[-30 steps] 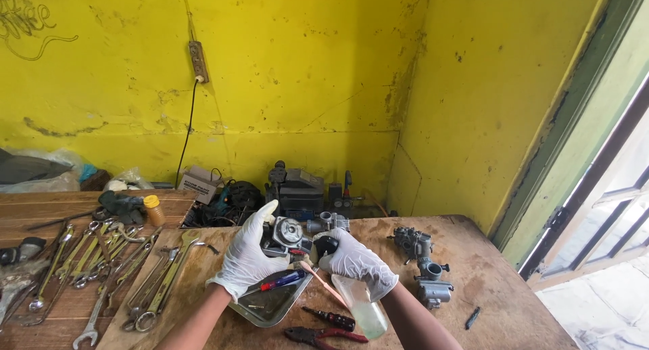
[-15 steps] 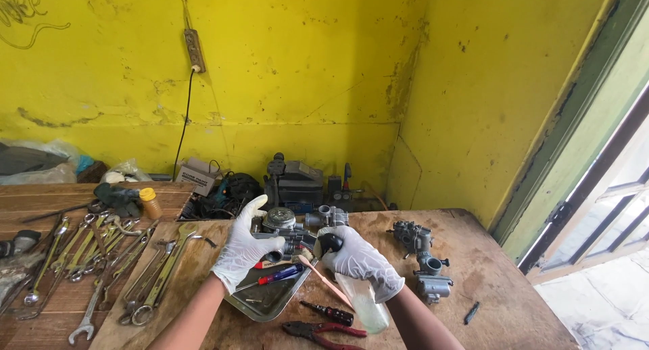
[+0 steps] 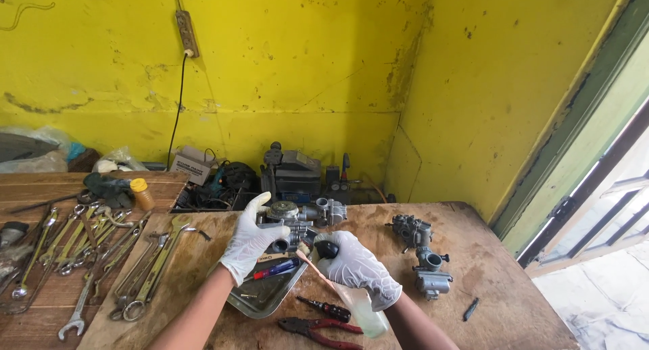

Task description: Disassembling and inspecting a motorcycle carburetor using hand tools on a workbench

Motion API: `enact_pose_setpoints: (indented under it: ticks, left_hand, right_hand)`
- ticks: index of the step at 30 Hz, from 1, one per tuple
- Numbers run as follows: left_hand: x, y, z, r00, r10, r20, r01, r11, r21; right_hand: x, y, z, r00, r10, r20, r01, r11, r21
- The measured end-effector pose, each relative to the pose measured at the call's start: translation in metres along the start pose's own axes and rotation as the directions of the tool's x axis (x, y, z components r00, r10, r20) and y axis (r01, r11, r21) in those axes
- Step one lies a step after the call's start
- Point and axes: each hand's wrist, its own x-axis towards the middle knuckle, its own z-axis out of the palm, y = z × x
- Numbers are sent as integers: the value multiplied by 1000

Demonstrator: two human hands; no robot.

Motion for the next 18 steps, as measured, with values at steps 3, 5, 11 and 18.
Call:
enact_pose_setpoints:
  ticks: [3,5,11,18]
  left_hand:
    - [1,-1,1,1000,-1,21,3,998,-62]
    - [-3,7,3,998,-66,3,66,993,-103]
    - [0,3,6,998,-48,-35,45,995,-91]
    - [-2,2,1,997,-60,-39,56,995,-87]
  right_hand:
    - [-5,-14,0,988,153,-4,-152,986,-69]
    - [-4,-19,3,944,328,43,-317,934,-163]
    - [-9,-6,32,999,-10,-53,3,990,-142]
    - [0,-7,44,997,52,-62,-62,982,-178]
